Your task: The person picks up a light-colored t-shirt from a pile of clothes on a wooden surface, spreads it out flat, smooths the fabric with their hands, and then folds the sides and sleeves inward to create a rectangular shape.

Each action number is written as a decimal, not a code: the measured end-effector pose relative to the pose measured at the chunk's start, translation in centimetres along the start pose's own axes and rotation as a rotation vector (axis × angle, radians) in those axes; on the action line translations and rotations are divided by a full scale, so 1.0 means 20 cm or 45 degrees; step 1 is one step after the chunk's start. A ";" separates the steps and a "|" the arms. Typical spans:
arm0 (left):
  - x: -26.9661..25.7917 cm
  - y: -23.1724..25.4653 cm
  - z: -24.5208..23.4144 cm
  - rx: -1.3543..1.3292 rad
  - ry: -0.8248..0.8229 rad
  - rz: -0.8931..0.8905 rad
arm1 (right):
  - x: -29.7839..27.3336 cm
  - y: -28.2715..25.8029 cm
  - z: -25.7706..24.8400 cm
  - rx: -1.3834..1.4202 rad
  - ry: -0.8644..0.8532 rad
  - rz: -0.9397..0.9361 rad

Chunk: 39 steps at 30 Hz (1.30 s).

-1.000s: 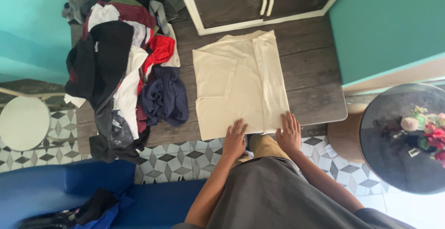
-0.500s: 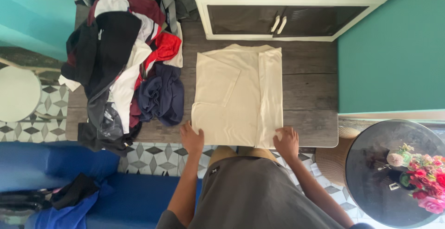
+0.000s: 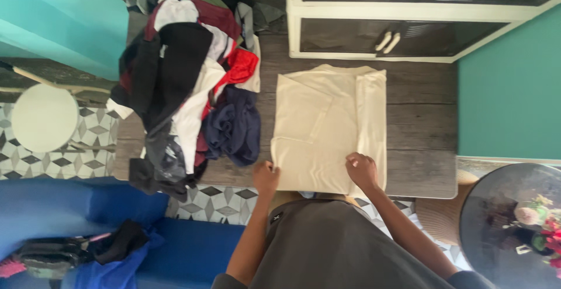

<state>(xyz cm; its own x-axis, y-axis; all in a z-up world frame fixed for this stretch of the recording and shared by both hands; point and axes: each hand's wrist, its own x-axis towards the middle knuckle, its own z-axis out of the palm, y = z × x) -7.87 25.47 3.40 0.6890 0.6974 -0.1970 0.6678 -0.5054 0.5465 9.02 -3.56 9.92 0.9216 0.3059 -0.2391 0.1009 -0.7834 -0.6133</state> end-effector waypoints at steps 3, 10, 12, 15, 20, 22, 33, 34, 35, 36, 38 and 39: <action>0.03 -0.03 -0.02 -0.010 -0.081 0.041 | 0.09 -0.22 0.13 0.082 -0.058 -0.013; 0.07 -0.13 -0.03 -0.092 -0.243 0.168 | 0.48 -0.78 0.43 0.036 -0.184 -0.002; 0.06 -0.13 -0.04 -0.144 -0.318 0.198 | 0.59 -0.94 0.48 0.050 -0.200 0.058; 0.06 -0.08 -0.09 -0.225 -0.397 0.268 | 0.73 -1.13 0.54 -0.102 -0.206 0.155; 0.02 0.07 -0.21 -0.230 -0.405 0.468 | 0.84 -1.27 0.62 -0.280 -0.079 0.030; 0.01 0.13 -0.25 -0.210 -0.428 0.500 | 0.86 -1.27 0.66 -0.334 -0.068 0.003; 0.02 0.50 -0.38 -0.273 -0.747 0.528 | 0.98 -0.92 0.55 0.397 0.137 0.165; 0.02 0.54 -0.38 -0.252 -0.776 0.556 | 0.99 -0.86 0.53 0.412 0.205 0.185; 0.02 0.57 -0.37 -0.231 -0.805 0.583 | 1.00 -0.79 0.51 0.427 0.275 0.205; 0.02 0.59 -0.36 -0.257 -0.800 0.633 | 1.01 -0.73 0.49 0.442 0.342 0.227; 0.01 0.64 -0.32 -0.308 -0.790 0.735 | 1.02 -0.61 0.45 0.486 0.390 0.298; 0.00 0.66 -0.30 -0.295 -0.842 0.711 | 1.02 -0.55 0.43 0.509 0.415 0.335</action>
<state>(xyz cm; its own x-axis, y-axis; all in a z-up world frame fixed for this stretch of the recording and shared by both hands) -0.71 21.95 15.56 0.9658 -0.0913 -0.2427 0.1621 -0.5181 0.8398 23.55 15.94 5.41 0.9708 -0.1035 -0.2163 -0.2380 -0.5258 -0.8167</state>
